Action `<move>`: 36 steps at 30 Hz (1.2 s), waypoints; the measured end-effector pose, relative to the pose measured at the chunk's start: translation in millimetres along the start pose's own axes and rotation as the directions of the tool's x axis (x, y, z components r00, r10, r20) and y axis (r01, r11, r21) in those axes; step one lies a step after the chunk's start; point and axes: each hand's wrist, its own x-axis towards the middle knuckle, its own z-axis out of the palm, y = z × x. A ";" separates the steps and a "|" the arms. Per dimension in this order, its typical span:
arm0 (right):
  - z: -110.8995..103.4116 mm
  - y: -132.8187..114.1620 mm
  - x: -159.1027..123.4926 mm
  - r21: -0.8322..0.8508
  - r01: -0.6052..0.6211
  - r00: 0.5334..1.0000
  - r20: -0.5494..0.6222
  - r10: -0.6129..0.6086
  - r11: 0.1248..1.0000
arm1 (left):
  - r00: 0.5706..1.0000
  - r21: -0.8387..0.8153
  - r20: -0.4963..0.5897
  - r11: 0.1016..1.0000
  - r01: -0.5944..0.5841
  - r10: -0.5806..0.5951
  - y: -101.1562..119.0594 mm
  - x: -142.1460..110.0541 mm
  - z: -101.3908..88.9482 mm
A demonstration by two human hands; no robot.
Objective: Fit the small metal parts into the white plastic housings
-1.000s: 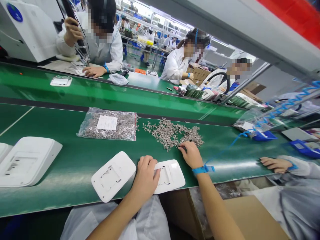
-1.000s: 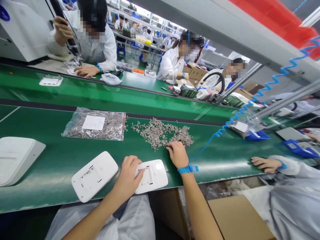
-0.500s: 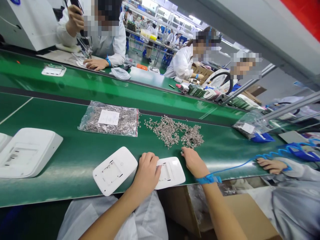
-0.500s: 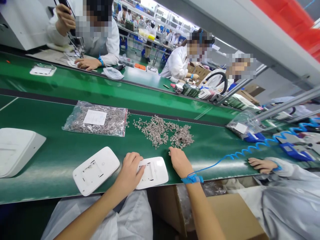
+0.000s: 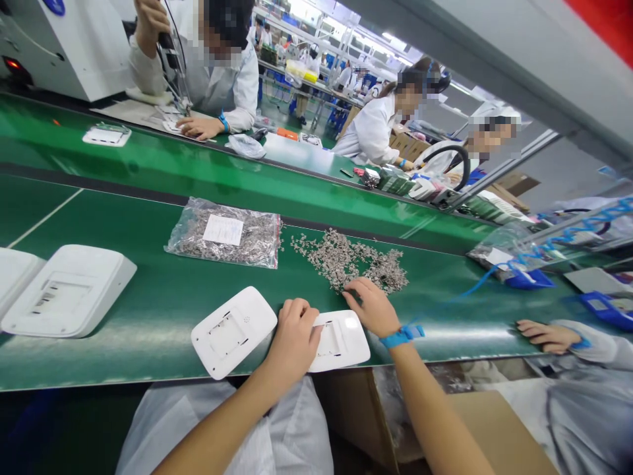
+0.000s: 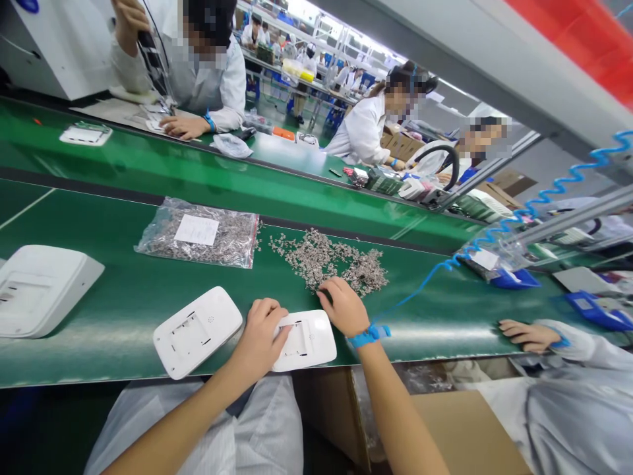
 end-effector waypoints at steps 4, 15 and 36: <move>7.8 0.1 15.0 0.055 0.004 0.998 0.056 -0.007 0.998 | 1.000 -0.011 -0.012 1.000 0.000 0.000 0.2 -0.1 0.1; -11.7 -3.4 -16.9 0.159 -0.108 0.993 -0.032 0.114 0.981 | 1.000 -0.008 0.009 1.000 0.001 -0.001 2.9 -0.7 -1.1; -48.4 -89.6 -16.8 0.580 -0.171 0.974 0.219 0.050 0.797 | 0.983 -0.181 -0.075 0.967 -0.181 0.170 6.8 -9.6 -11.7</move>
